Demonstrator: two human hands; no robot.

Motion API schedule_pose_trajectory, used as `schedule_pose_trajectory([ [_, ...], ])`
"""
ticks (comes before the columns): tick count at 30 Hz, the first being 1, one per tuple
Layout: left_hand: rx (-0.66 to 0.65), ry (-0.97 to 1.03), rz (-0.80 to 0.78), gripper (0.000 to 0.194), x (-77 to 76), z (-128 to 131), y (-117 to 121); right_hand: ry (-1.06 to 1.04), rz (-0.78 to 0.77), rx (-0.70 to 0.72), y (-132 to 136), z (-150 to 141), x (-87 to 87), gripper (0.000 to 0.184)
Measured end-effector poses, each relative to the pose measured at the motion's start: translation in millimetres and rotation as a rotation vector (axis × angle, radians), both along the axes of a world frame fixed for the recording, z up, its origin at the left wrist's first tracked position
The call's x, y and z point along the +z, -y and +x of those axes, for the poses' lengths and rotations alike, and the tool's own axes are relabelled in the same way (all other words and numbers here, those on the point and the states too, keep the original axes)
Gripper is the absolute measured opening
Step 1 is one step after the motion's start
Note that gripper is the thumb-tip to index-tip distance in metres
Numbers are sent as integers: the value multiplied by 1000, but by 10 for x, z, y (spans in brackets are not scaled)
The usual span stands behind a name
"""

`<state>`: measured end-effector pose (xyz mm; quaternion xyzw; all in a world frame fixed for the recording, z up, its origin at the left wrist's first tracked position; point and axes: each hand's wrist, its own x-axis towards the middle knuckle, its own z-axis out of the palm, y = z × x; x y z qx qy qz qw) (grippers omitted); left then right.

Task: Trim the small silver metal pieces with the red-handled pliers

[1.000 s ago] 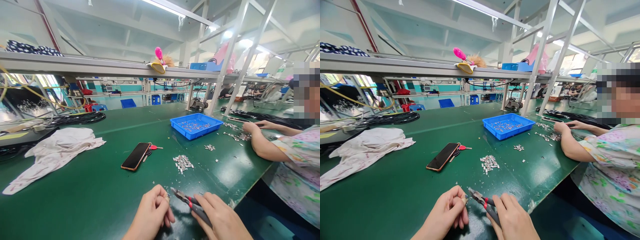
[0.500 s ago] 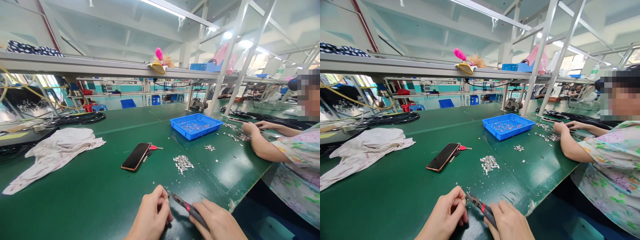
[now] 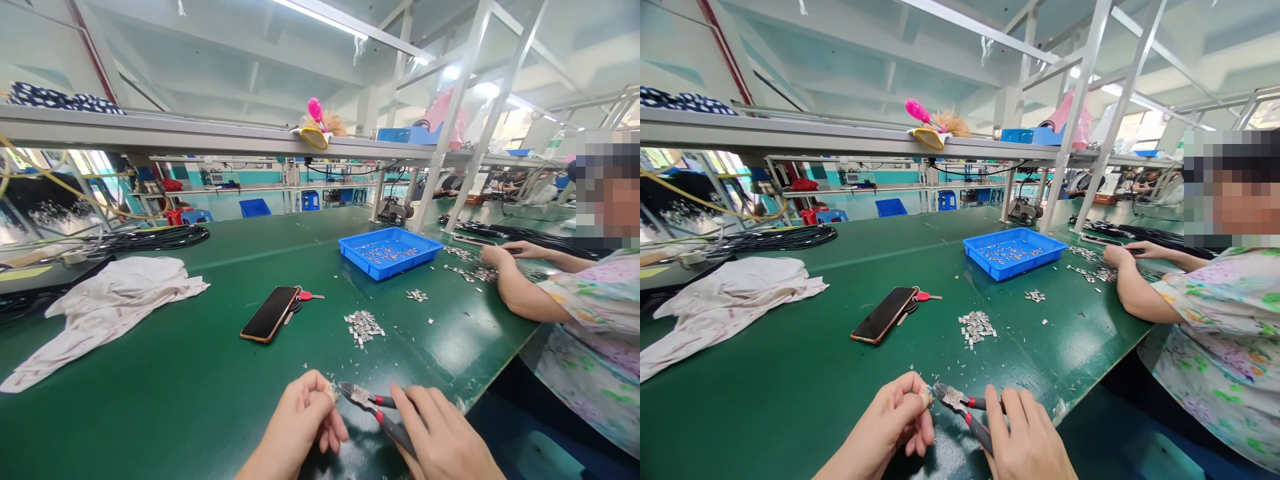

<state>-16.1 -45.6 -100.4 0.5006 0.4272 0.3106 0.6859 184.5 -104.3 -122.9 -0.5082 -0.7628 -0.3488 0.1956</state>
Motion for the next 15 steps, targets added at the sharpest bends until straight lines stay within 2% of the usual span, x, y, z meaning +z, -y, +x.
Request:
schedule_pose_trajectory([
  [7,-31,-62,44,25,-7,14,-3,1,91,-60,1,-76,-169,34],
  [11,-36,-75,66,25,-4,2,-8,30,117,-58,19,-70,-158,32],
  [13,-42,-71,76,26,-12,-9,-9,-7,54,8,20,-53,-108,30],
  [15,-56,-56,77,27,-19,-19,-8,-105,-101,79,18,-39,-59,28],
])
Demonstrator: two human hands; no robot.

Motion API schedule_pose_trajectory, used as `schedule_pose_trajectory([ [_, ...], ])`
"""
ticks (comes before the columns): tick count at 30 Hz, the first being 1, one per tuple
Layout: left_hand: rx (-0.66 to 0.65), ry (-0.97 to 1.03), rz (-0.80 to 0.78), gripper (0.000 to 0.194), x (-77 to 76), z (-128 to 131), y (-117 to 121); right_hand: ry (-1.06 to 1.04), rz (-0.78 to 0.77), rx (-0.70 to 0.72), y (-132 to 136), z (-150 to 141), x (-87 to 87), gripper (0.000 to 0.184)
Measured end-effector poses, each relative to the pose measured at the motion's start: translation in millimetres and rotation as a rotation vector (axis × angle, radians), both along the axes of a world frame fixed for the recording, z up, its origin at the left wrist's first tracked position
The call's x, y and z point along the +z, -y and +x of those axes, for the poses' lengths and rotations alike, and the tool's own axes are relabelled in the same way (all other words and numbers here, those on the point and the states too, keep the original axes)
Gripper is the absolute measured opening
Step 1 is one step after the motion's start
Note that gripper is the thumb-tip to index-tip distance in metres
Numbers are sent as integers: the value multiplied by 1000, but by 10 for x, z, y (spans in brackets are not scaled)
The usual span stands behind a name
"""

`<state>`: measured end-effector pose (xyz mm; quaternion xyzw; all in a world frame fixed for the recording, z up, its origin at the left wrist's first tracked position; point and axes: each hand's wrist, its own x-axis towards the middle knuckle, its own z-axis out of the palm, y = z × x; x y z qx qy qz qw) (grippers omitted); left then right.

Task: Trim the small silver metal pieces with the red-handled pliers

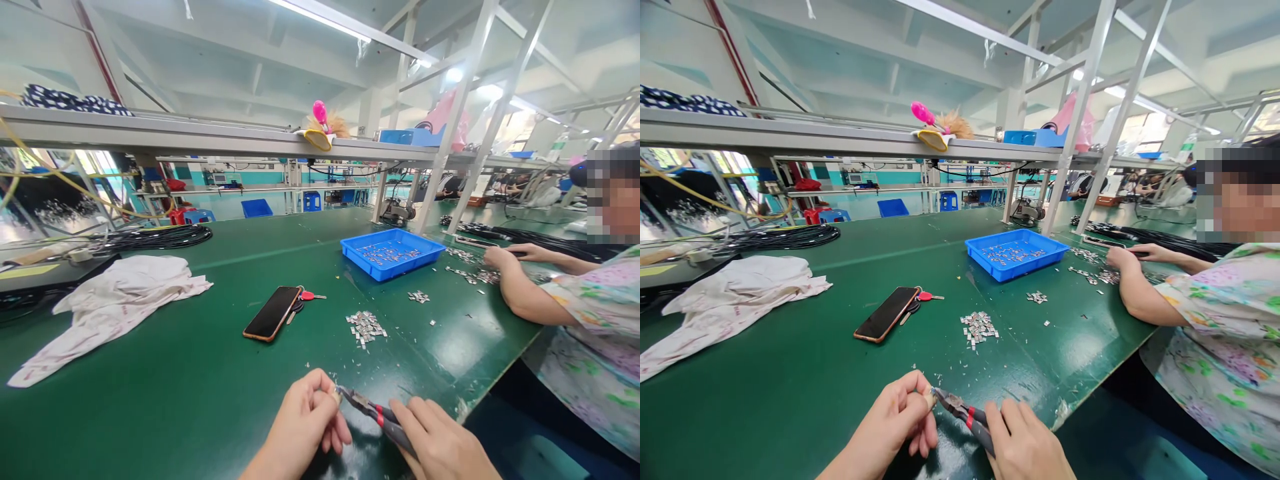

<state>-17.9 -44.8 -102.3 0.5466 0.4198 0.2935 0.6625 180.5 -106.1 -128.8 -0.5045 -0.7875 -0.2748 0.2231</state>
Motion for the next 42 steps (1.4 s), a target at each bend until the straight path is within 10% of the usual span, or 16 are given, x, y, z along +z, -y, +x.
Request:
schedule_pose_trajectory([
  [5,9,42,-18,25,1,1,3,-166,-301,52,-10,28,38,19],
  [22,48,-18,-2,21,13,22,17,121,175,-139,-9,11,-117,33],
  [31,22,6,9,13,51,3,9,-63,-83,34,-29,29,36,19],
  [42,44,-24,18,21,19,10,17,91,84,-48,-22,35,38,31],
])
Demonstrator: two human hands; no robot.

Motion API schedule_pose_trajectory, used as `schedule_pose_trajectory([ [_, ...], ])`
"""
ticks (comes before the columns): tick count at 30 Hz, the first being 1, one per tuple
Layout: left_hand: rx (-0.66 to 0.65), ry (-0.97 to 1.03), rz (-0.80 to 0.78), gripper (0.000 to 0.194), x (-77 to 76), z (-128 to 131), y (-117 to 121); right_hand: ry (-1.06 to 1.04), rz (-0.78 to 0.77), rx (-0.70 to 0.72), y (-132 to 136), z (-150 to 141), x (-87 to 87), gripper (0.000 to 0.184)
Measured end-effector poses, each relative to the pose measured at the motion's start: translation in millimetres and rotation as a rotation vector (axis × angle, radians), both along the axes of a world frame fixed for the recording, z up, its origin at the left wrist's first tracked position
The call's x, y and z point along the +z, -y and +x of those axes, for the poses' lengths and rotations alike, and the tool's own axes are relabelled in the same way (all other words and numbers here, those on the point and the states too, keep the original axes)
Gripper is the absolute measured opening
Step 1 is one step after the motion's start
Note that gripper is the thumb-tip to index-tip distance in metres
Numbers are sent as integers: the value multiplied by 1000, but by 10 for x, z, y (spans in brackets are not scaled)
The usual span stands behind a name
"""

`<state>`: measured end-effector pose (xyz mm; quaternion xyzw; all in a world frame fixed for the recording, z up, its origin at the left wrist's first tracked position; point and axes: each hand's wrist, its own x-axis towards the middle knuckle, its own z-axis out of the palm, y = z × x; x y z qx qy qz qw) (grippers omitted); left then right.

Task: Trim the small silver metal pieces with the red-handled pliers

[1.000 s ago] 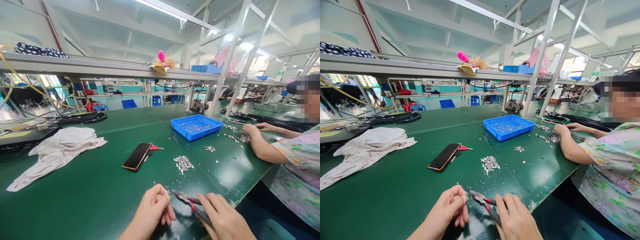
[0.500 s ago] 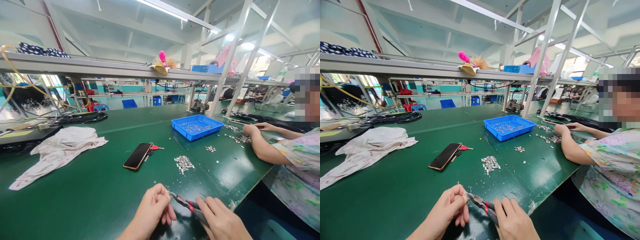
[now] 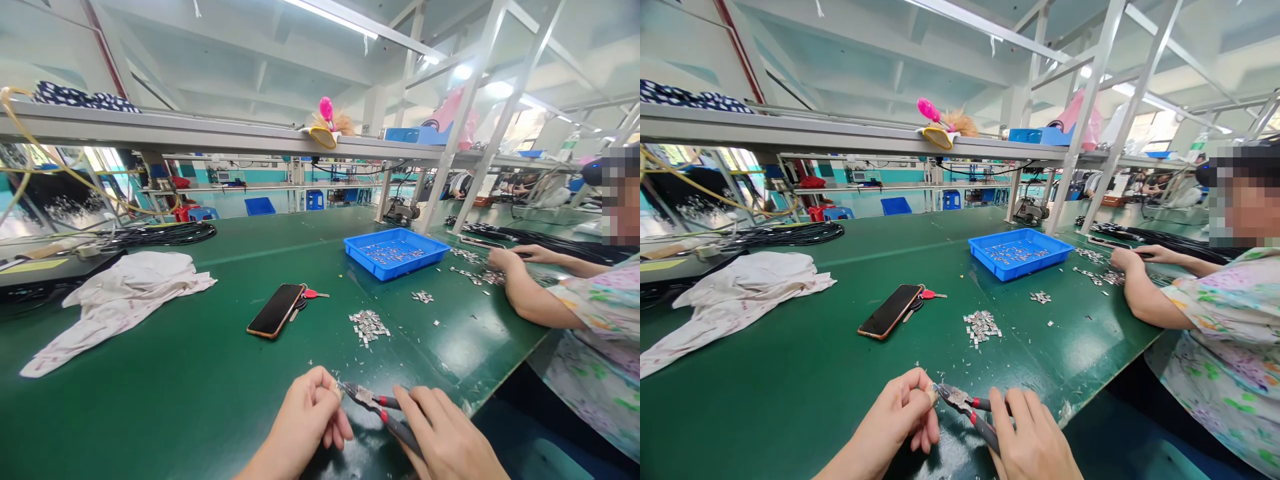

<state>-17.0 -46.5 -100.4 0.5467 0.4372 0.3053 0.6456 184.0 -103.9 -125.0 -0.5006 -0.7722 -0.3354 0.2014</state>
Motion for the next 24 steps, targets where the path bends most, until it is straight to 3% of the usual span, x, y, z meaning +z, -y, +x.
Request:
schedule_pose_trajectory([
  [6,-25,-41,19,23,-9,-3,-20,46,31,-15,-4,-20,-14,31],
  [11,-45,-27,40,21,5,-8,-1,-144,-146,-31,-51,77,-137,22],
  [15,-45,-23,31,22,-3,-11,7,-166,-201,-54,-58,159,-136,21],
  [20,-48,-31,10,29,-22,3,-14,-116,-126,11,-10,24,-23,28],
  [24,-45,-39,23,35,-22,12,-26,-81,-77,5,-27,-51,-30,29],
])
